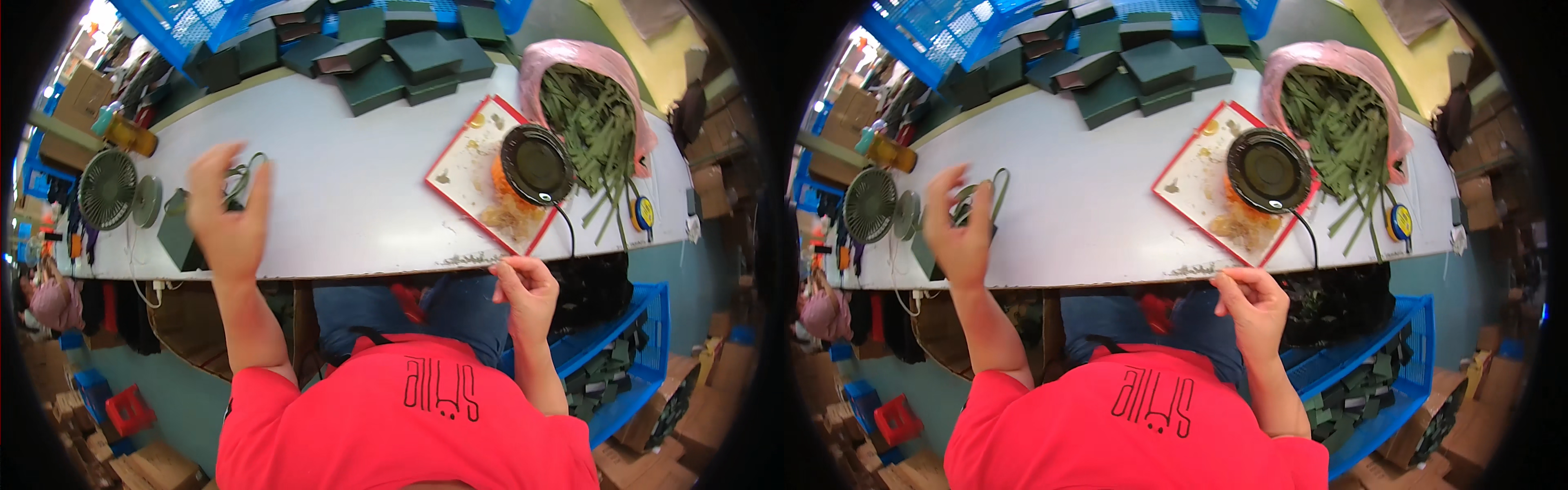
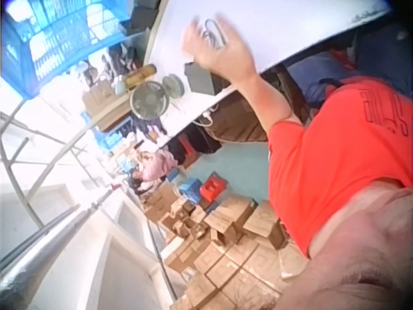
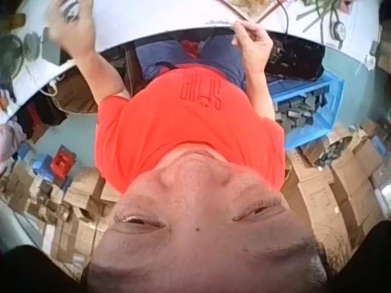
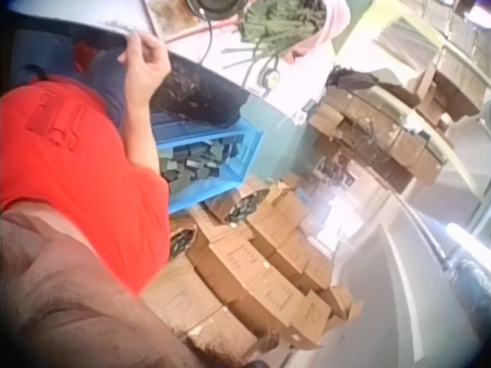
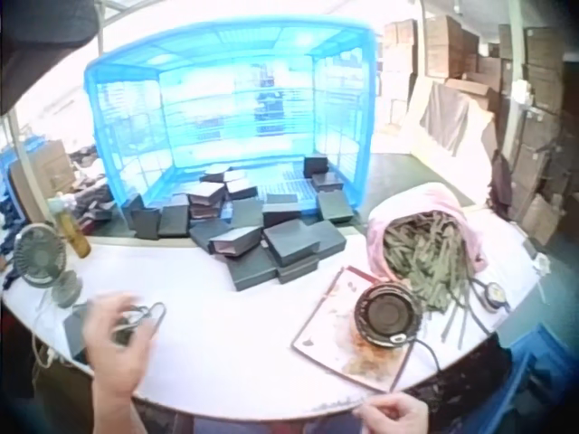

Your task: The person sits at a table in a workshop and assembles small green boxes by attaching green ribbon handles. They pick up a box, dip a ribbon end into a hot glue pot, and press it onto the box to secure the handle. The person repeats this process for multiple boxes, placing finished units on the table.

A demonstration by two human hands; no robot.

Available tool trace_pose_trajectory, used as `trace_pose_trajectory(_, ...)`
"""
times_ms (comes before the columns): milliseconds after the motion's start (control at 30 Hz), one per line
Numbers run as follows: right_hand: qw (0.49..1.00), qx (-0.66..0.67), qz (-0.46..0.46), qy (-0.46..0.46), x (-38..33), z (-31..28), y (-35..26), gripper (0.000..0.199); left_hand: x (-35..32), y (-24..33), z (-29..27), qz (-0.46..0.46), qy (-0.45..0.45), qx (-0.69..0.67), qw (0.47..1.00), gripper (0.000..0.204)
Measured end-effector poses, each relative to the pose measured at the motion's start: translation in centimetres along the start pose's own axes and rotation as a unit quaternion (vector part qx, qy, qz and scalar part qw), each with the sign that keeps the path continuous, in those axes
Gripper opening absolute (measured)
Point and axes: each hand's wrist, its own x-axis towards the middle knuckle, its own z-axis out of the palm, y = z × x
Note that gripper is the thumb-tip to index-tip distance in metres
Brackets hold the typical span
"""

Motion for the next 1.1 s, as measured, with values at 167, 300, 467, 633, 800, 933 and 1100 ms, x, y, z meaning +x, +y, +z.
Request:
trace_pose_trajectory(167, 0.986, 0.143, -0.019, -0.085, 0.8, -0.2, 0.0, 0.012, 3.7, -1.9, 12.0, 0.09, -0.179, -0.11, 0.974, 0.032)
trace_pose_trajectory(300, 0.986, 0.135, -0.047, -0.084, 0.5, -0.2, -0.4, 0.018, 5.6, -4.4, 18.5, 0.115, -0.216, 0.034, 0.969, 0.055)
trace_pose_trajectory(467, 0.996, 0.076, -0.016, -0.039, 0.1, -1.4, -0.1, 0.012, 3.0, -4.1, 19.1, 0.096, -0.304, 0.063, 0.946, 0.079)
trace_pose_trajectory(633, 0.985, 0.145, -0.013, -0.098, 0.1, -1.5, -0.1, 0.009, -0.2, 2.0, 11.2, 0.091, -0.393, 0.14, 0.904, 0.073)
trace_pose_trajectory(800, 0.926, 0.295, 0.009, -0.237, 0.7, -1.4, 1.4, 0.018, -2.5, 5.7, 7.1, 0.179, -0.29, -0.005, 0.94, 0.041)
trace_pose_trajectory(933, 0.889, 0.314, 0.059, -0.328, 0.7, -1.2, 1.7, 0.028, -5.2, 10.5, 6.2, 0.18, -0.304, -0.299, 0.887, 0.028)
trace_pose_trajectory(1100, 0.911, 0.257, 0.135, -0.293, 0.1, -1.7, 1.4, 0.027, -6.7, 13.6, 7.3, 0.177, -0.33, -0.389, 0.842, 0.024)
